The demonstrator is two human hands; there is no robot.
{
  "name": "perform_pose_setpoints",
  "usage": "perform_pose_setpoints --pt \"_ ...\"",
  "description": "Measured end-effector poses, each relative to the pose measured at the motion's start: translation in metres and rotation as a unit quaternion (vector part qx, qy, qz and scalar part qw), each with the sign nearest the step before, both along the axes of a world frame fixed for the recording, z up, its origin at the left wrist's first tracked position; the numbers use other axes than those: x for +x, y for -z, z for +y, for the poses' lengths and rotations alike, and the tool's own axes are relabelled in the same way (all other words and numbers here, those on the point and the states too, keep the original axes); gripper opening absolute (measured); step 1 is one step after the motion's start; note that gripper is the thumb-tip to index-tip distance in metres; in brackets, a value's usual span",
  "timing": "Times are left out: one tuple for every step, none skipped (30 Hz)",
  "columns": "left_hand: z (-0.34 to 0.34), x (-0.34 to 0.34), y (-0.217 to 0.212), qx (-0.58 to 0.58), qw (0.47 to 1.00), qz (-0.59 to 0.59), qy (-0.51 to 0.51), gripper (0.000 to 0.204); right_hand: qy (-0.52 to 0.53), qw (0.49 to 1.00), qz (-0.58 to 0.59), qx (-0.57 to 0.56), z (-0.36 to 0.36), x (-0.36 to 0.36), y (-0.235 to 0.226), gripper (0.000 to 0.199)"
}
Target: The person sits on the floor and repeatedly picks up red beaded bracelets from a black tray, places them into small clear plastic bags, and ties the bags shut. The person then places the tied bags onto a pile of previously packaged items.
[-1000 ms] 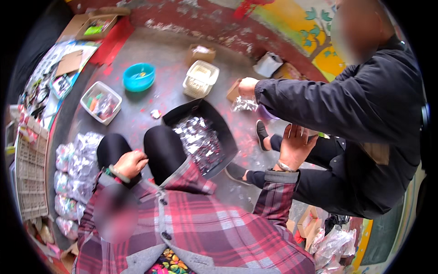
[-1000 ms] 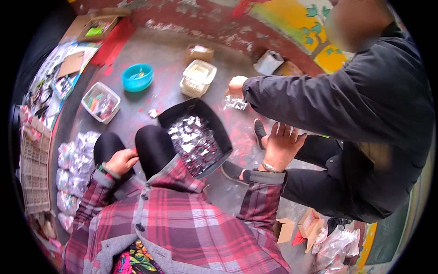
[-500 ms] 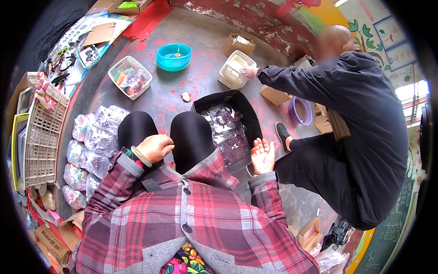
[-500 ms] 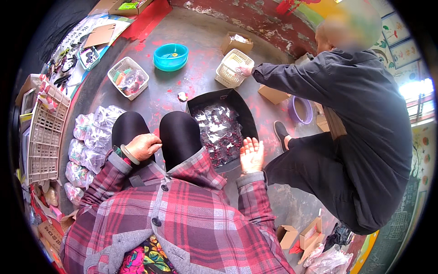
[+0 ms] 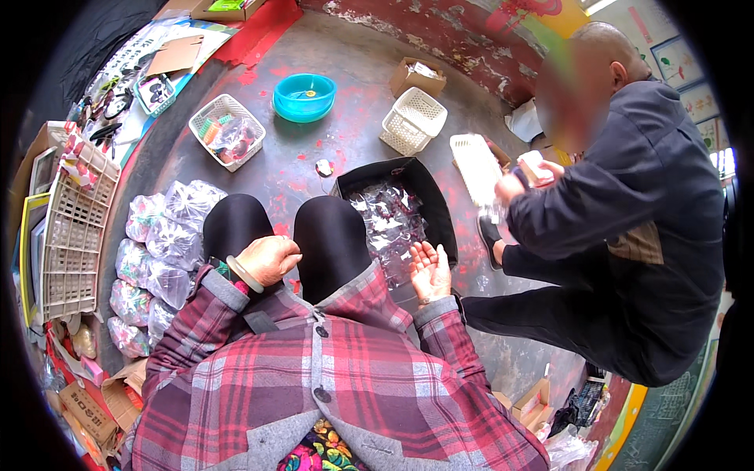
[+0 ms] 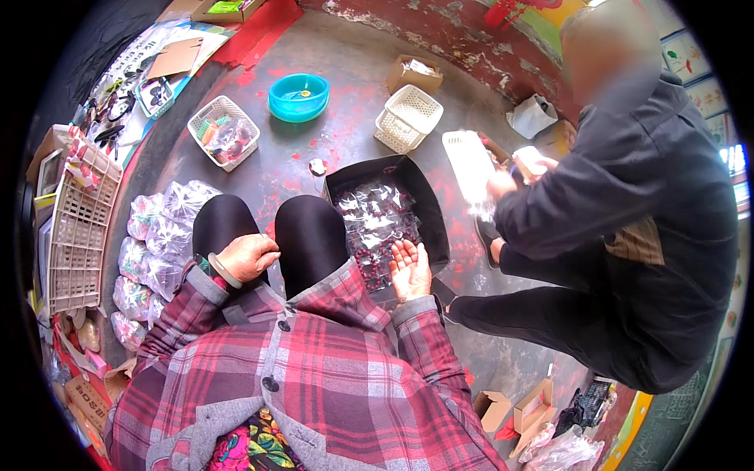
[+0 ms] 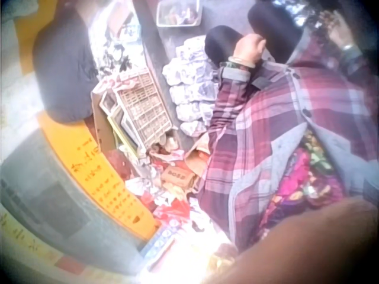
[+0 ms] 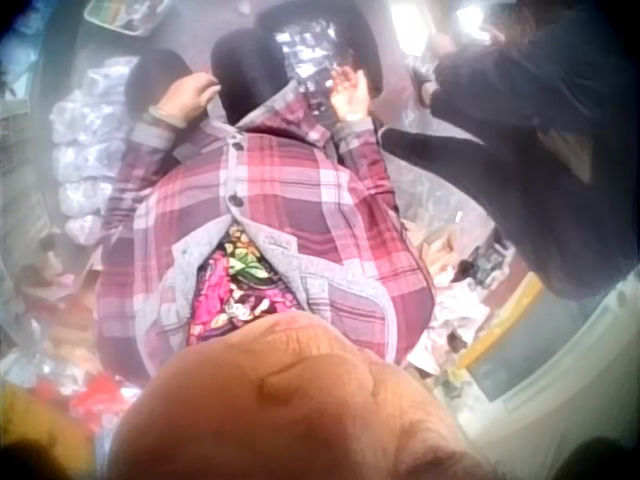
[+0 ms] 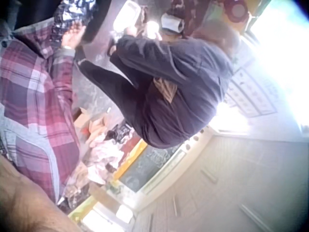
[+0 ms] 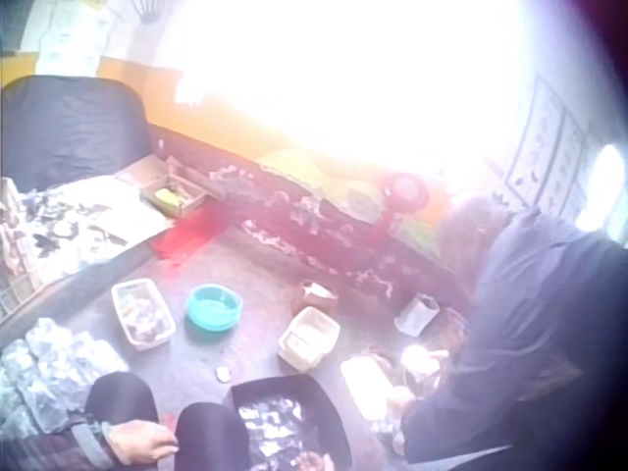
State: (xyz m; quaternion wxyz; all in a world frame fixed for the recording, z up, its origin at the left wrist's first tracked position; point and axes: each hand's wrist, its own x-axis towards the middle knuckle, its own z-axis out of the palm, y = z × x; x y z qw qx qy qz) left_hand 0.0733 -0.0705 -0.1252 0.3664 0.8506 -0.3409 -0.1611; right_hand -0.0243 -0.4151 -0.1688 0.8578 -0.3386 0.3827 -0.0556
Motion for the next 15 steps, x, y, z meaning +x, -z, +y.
perform_pose_setpoints --pt "0.000 -0.001 0.001 -0.004 1.000 -0.005 0.000 0.018 0.000 1.000 -0.001 0.002 0.000 -0.001 0.000 0.037" --pt "-0.001 -0.001 0.000 0.002 1.000 0.000 0.001 0.020 0.001 1.000 -0.003 0.004 0.001 -0.002 0.001 0.037" --pt "-0.001 0.000 -0.002 0.008 1.000 0.005 0.003 0.021 0.001 1.000 -0.004 0.007 0.000 -0.003 0.001 0.037" --pt "-0.001 0.000 -0.003 0.015 1.000 0.009 0.004 0.023 0.001 1.000 -0.003 0.010 0.001 -0.003 0.002 0.036" --pt "-0.001 0.000 -0.004 0.014 1.000 0.008 0.006 0.023 0.001 1.000 0.000 0.012 0.002 -0.004 0.002 0.036" --pt "-0.002 0.001 -0.004 0.014 1.000 0.006 0.008 0.023 0.001 1.000 0.003 0.013 0.002 -0.004 0.002 0.036" --pt "-0.002 0.001 -0.004 0.015 1.000 0.005 0.009 0.023 0.000 1.000 0.006 0.017 0.004 -0.005 0.003 0.035" --pt "-0.001 0.001 -0.003 0.016 1.000 0.004 0.009 0.022 -0.005 1.000 0.006 0.020 0.006 -0.005 0.003 0.034" --pt "-0.001 0.001 -0.002 0.018 1.000 0.003 0.010 0.022 -0.008 1.000 0.007 0.023 0.007 -0.005 0.005 0.034" --pt "-0.001 0.001 -0.002 0.017 1.000 0.002 0.013 0.022 -0.008 1.000 0.007 0.026 0.007 -0.006 0.006 0.034" --pt "-0.002 0.000 -0.002 0.016 1.000 0.003 0.013 0.022 -0.009 1.000 0.008 0.028 0.007 -0.007 0.007 0.034" --pt "-0.002 0.000 -0.004 0.014 1.000 0.004 0.013 0.021 -0.009 1.000 0.004 0.029 0.007 -0.008 0.010 0.034" --pt "-0.003 -0.001 -0.005 0.014 1.000 0.003 0.011 0.021 -0.012 1.000 0.006 0.027 0.007 -0.008 0.012 0.035" --pt "-0.003 -0.001 -0.005 0.017 1.000 0.001 0.012 0.021 -0.014 1.000 0.009 0.024 0.008 -0.009 0.014 0.036" --pt "-0.003 -0.001 -0.004 0.020 1.000 0.000 0.012 0.021 -0.016 1.000 0.011 0.021 0.009 -0.009 0.016 0.036"
